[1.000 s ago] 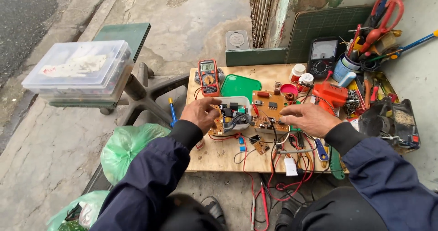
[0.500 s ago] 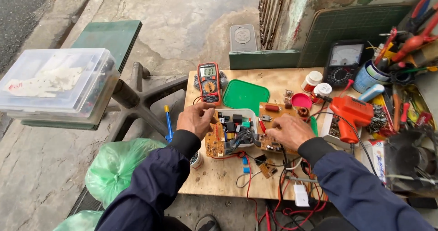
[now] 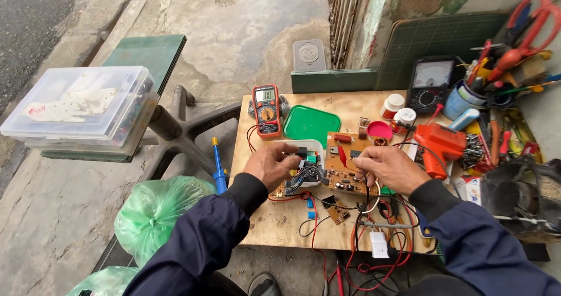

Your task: Sorting through various electronic components and assembling them onto a circuit board using tools.

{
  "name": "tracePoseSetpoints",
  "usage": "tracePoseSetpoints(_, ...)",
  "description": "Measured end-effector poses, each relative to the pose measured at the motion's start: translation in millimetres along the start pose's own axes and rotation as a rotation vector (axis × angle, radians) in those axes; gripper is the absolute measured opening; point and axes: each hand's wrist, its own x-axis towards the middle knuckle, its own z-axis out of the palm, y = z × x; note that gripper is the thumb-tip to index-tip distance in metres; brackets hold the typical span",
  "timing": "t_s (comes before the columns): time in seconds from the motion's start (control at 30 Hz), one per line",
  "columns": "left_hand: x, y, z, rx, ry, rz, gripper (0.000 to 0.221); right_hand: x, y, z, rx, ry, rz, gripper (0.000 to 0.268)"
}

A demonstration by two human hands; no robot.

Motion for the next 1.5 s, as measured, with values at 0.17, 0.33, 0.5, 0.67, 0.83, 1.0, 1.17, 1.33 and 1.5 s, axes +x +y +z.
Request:
tracePoseSetpoints(0.17,-34.7,34.4,18.5,0.004,-0.168,0.057,0.053,-56.5,-24.6,-19.2,0.216,-0.010,-0.099,0.022)
tracePoseSetpoints(0.33,-59.9,51.7,35.8,-0.374,-0.324,0.160,0.077,-103.5,-59.5,-21.1,0.168,0.004,-0.123,0.024)
tracePoseSetpoints(0.5,-74.3,73.9,39.4,-0.560,-0.301,0.215,0.067,-129.4,-100.0,-7.7,0.139,0.031,-0.150,0.024)
tracePoseSetpoints(0.67,-87.1,86.8,25.7,-0.920,-0.226,0.104,0.040,-129.1,-110.2,1.1,0.280,0.149,-0.222,0.022)
tracePoseSetpoints(0.83,-98.9,99.3,14.7,-1.072,-0.238,-0.030,0.026,-129.9,-108.2,10.8,0.533,0.371,-0.301,0.021)
tracePoseSetpoints(1.0,-99.3,111.2,21.5,-0.874,-0.270,-0.051,0.033,-135.2,-130.0,21.4,0.581,0.406,-0.294,0.014)
tracePoseSetpoints(1.17,-96.6,107.8,25.3,-0.747,-0.302,0.069,0.032,-124.1,-130.2,31.4,0.663,0.515,-0.225,0.015)
tracePoseSetpoints(1.33,-92.3,96.1,27.8,-0.786,-0.164,-0.026,0.027,-119.0,-122.9,36.4,0.538,0.411,-0.379,0.008)
tracePoseSetpoints(1.5,-83.7,85.8,29.7,-0.894,-0.203,-0.202,0.021,-114.7,-113.0,34.8,0.704,0.325,-0.275,0.012)
